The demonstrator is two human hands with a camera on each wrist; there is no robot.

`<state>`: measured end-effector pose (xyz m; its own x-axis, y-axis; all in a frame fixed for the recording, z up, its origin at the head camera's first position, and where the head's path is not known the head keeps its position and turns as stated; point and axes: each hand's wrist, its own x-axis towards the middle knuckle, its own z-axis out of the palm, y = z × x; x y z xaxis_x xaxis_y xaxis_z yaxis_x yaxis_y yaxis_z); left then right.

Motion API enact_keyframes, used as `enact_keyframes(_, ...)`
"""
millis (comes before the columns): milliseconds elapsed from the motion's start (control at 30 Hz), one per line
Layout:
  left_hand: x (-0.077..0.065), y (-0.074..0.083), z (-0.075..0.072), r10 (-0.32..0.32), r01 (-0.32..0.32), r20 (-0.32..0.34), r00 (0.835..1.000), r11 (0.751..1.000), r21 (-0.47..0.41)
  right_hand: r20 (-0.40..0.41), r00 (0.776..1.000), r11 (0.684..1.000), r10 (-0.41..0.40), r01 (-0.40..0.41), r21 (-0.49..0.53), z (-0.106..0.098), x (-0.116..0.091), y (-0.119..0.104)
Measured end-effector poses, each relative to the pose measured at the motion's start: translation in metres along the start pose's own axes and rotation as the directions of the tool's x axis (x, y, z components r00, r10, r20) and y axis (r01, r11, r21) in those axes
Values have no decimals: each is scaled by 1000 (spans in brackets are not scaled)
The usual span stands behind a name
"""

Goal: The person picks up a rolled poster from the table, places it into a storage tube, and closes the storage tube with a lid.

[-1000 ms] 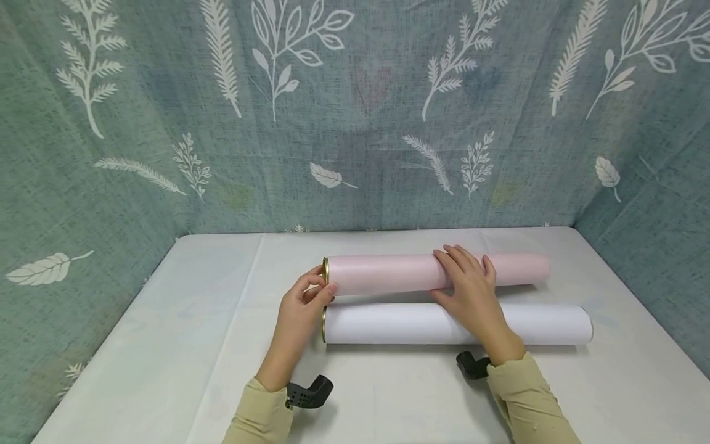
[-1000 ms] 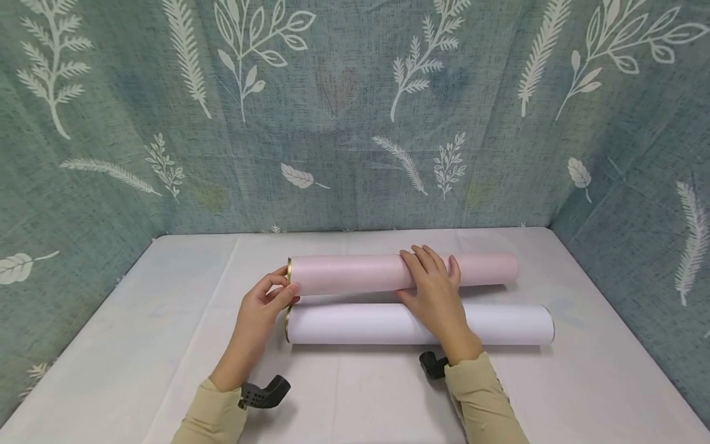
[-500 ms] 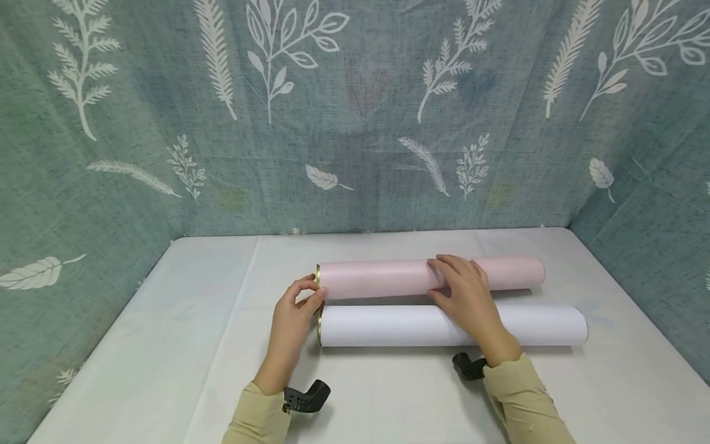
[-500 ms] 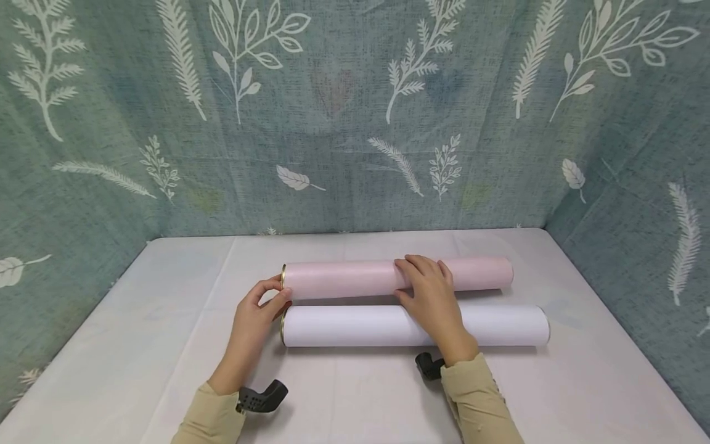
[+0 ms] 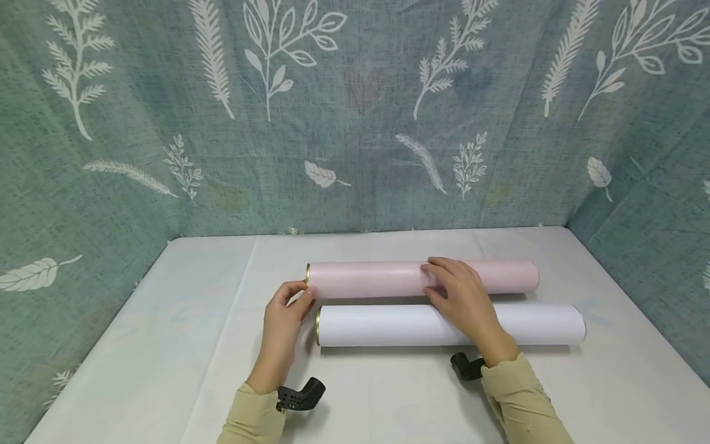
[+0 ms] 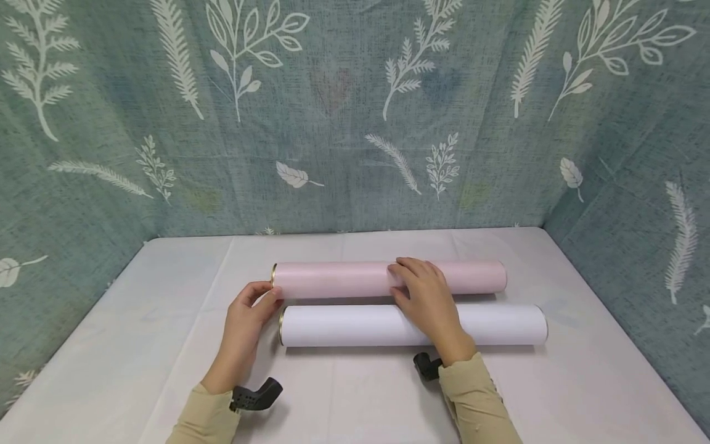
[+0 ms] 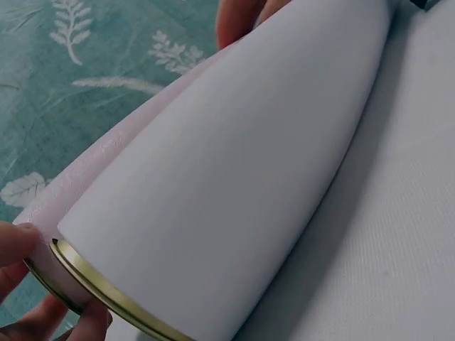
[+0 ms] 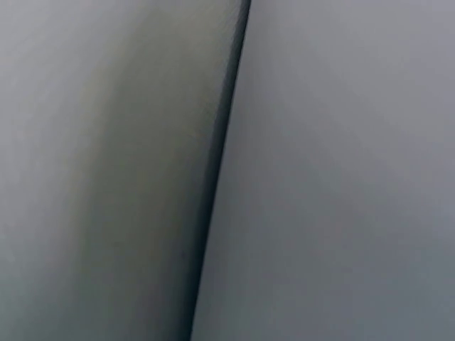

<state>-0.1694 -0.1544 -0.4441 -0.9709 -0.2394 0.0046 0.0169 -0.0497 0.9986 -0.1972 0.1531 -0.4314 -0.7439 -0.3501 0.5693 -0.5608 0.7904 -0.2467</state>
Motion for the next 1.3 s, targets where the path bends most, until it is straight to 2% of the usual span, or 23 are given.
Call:
enact_keyframes(267,4,-6,-3,-63,64,-23,998,997,38,11,1000,1000,8,-8,-11,1,-1,-3)
enact_keyframes(500,4,-10,-5,-95,95,-24,995,995,5,44,997,997,69,-67,-48,0,-1,-5)
enact_keyframes(633,4,-11,-6,-97,97,-32,995,995,6,57,995,996,78,-75,-57,0,-1,-5)
enact_keyframes(867,5,-13,-6,-141,141,-56,988,990,1,59,996,996,74,-71,-53,1,-1,-6)
enact_keyframes(1300,1,-14,-1,-82,83,52,995,996,-29,58,995,995,76,-71,-74,1,-1,-2)
